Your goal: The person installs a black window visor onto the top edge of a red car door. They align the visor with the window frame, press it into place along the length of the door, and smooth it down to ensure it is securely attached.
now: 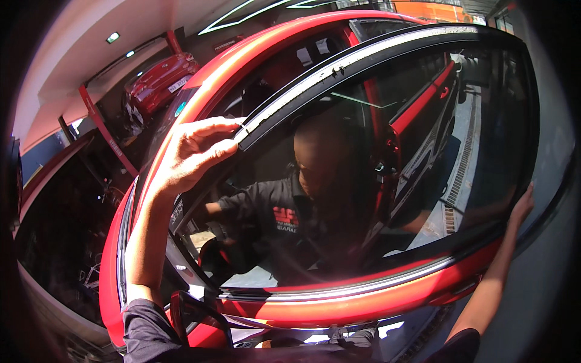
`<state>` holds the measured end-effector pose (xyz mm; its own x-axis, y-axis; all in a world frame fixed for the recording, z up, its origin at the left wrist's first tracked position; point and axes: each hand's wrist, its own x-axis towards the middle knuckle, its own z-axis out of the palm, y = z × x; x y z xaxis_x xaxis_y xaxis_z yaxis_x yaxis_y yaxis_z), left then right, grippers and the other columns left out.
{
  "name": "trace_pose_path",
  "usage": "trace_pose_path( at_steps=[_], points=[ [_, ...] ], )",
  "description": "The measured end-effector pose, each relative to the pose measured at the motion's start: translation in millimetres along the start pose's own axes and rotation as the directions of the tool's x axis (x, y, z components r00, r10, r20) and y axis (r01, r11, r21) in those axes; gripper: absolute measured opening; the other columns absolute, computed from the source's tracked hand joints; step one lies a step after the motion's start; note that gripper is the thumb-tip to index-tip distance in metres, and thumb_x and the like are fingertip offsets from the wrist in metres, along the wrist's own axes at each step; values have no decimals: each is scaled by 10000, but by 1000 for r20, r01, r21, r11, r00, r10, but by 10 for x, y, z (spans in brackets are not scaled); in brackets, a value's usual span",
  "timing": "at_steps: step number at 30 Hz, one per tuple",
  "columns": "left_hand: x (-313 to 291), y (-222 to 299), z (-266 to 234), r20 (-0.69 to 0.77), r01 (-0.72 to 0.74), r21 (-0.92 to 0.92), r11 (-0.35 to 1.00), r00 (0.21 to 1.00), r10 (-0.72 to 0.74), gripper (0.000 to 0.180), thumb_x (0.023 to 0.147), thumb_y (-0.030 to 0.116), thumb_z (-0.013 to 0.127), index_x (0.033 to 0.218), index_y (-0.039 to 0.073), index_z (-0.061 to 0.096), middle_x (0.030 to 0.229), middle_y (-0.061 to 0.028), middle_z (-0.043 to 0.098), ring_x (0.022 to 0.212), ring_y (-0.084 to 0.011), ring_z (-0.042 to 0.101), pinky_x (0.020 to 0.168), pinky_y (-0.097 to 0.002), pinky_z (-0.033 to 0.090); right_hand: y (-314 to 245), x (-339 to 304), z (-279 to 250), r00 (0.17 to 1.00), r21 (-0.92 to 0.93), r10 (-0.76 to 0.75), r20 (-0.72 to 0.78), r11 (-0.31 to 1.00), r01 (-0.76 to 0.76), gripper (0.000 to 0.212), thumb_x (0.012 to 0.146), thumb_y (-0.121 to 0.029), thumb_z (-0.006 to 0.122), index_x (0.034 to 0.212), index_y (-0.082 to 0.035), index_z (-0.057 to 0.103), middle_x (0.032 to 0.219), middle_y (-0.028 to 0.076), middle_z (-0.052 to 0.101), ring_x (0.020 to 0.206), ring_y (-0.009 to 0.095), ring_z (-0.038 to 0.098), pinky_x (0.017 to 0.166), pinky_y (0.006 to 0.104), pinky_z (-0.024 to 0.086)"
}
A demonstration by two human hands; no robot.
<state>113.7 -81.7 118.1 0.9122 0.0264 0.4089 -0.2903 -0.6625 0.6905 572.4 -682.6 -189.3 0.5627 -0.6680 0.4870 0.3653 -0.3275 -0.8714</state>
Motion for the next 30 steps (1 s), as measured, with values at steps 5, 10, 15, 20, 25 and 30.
trace_pose_path(
  at_steps=[5, 10, 15, 20, 25, 30],
  points=[
    [57, -18, 209, -186, -67, 206, 976, 977, 106, 195, 931, 160, 722, 1061, 16, 704, 890, -8, 687, 862, -60, 617, 818, -238, 504, 13, -20, -91, 987, 13, 147, 70, 989, -149, 725, 1012, -547, 436, 1168, 133, 634, 1056, 240, 704, 964, 322, 649, 896, 391, 467],
    [139, -82, 148, -228, -71, 304, 950, 963, 145, 194, 974, 206, 670, 997, 16, 706, 823, -4, 663, 778, -45, 565, 707, -234, 463, -96, -6, -168, 988, -32, 124, 94, 992, -122, 716, 1008, -549, 441, 1190, 118, 630, 1097, 236, 698, 1004, 332, 647, 910, 386, 466],
    [78, -82, 222, -127, -317, 425, 848, 906, 403, 318, 897, 23, 708, 1210, 75, 683, 998, -62, 687, 882, -129, 653, 790, -279, 531, -153, -39, -171, 985, -15, 148, 84, 989, -147, 710, 1002, -563, 441, 1242, 81, 618, 1201, 239, 671, 1100, 355, 631, 966, 383, 445],
    [112, -37, 251, -3, -465, 759, 456, 698, 716, 199, 823, 38, 757, 996, 48, 658, 927, -83, 658, 817, -244, 657, 729, -328, 537, -176, -94, -96, 985, -15, 161, 55, 987, -160, 722, 1000, -569, 443, 1252, 88, 607, 1218, 246, 661, 1129, 364, 619, 984, 391, 441],
    [24, -27, 140, -100, -434, 701, 566, 726, 681, 142, 827, -5, 743, 922, 29, 643, 903, -97, 642, 790, -250, 649, 675, -333, 529, -76, -20, -148, 990, -39, 132, 47, 991, -130, 735, 998, -576, 442, 1253, 93, 604, 1222, 258, 655, 1140, 370, 614, 990, 397, 440],
    [-189, -91, 109, -36, -393, 743, 542, 785, 618, 220, 801, -30, 764, 1001, 35, 700, 912, -83, 644, 819, -216, 667, 683, -298, 563, -190, -126, -59, 988, -27, 142, 58, 990, -141, 743, 1000, -575, 435, 1241, 108, 603, 1223, 275, 648, 1160, 385, 607, 999, 401, 440]
  ],
)
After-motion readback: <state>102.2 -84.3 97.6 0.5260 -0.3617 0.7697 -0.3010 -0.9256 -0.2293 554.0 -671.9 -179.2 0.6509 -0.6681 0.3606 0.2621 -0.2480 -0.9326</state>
